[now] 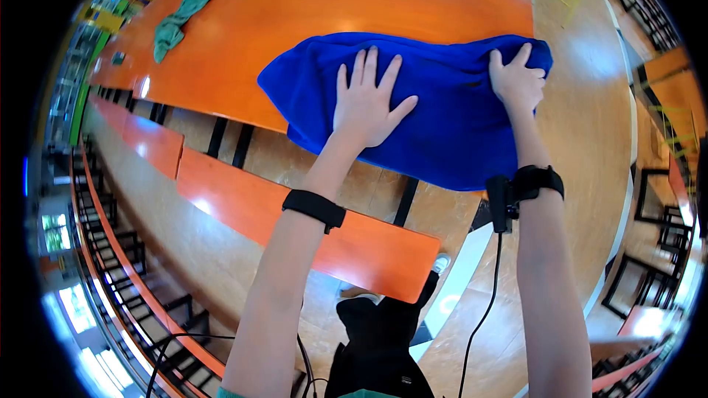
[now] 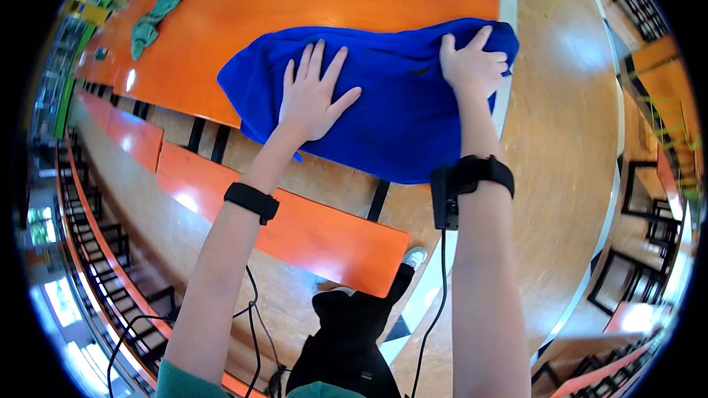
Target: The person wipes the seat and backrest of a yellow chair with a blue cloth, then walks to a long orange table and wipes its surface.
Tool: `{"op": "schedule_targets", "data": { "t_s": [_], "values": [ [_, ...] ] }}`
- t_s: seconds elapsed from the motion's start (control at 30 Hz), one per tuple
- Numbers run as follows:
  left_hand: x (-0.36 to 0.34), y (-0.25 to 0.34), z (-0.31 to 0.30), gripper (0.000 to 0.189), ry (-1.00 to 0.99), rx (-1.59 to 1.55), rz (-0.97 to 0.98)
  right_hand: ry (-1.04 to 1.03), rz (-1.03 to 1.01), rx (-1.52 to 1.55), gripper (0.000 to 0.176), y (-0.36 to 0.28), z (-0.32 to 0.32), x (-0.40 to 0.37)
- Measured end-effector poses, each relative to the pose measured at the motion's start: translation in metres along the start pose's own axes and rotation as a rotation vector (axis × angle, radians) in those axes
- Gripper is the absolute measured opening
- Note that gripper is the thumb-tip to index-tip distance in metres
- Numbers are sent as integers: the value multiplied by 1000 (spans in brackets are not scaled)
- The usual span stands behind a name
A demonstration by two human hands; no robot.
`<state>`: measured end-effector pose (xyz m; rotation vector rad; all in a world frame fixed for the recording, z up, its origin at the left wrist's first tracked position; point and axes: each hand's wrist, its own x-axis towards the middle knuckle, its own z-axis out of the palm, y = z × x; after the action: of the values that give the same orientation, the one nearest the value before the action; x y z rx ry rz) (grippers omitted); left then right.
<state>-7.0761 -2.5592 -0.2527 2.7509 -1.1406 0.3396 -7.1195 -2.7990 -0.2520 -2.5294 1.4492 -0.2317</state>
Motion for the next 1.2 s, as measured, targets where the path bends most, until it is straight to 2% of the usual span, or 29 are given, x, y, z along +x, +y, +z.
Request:
{"op": "schedule_targets", "data": {
  "t_s": [0.13, 0.47, 0.57, 0.83, 1.0, 1.03, 1.2],
  "values": [
    [17, 9, 9, 69, 23, 72, -106, 29, -124, 22, 82, -11, 11, 45],
    [33, 25, 6, 68, 25, 77, -210, -94, -146, 15, 86, -22, -2, 70],
    [37, 25, -3, 69, 6, 49, -272, -72, -199, -7, 86, -35, -3, 81],
    [44, 72, 3, 68, -5, 57, -454, -109, -384, -25, 87, -39, 10, 130],
    [62, 95, 4, 67, -36, 79, -544, -65, -429, -49, 83, -48, 15, 150],
    [66, 100, 4, 67, -42, 89, -558, -136, -430, -13, 82, -47, 5, 152],
    [90, 116, 13, 67, -82, 153, -651, -149, -509, -44, 81, -60, 7, 177]
  ]
}}
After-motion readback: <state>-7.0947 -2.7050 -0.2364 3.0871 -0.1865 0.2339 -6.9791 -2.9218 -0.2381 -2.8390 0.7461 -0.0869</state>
